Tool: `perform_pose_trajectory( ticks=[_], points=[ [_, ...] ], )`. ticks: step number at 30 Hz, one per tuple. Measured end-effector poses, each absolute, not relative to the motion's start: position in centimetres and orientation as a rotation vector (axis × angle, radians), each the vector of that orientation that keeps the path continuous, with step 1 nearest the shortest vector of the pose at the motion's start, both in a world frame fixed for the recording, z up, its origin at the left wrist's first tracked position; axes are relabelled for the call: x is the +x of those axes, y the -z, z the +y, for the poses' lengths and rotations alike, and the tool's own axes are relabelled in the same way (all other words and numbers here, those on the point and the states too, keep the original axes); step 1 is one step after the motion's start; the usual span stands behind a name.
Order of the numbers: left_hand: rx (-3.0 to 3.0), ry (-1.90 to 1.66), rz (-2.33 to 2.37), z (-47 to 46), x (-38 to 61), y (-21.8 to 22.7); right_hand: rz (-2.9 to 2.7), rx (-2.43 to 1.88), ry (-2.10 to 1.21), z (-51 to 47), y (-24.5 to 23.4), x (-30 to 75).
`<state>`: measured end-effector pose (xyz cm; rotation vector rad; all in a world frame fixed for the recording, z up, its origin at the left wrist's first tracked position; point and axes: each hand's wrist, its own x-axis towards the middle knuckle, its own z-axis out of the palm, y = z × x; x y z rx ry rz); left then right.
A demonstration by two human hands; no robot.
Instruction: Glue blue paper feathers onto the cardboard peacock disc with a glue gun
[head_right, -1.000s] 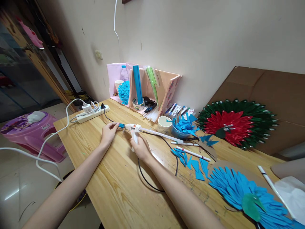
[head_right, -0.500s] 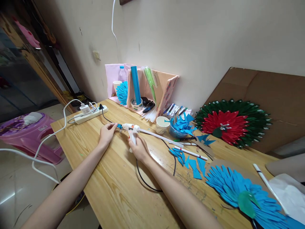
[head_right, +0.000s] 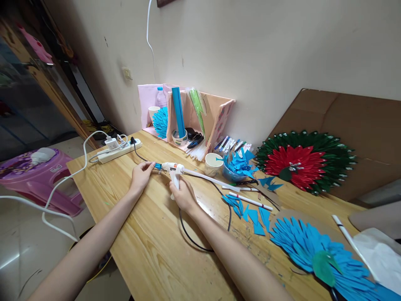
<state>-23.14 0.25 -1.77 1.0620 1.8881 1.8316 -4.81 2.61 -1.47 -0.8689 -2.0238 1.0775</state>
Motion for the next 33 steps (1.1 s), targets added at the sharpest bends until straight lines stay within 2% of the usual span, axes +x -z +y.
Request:
perform_pose_trajectory(
  ticks=[19, 33],
  points=[
    [0.961, -1.902, 1.911, 0.29, -23.98, 2.22, -2.06, -0.8, -1.016, 2.37, 0.77, -4.5],
    [0.873, -1.927, 1.759, 0.26, -23.32, 1.57, -2.16, -0.79, -1.021, 2.22, 0.55, -4.51]
  ],
)
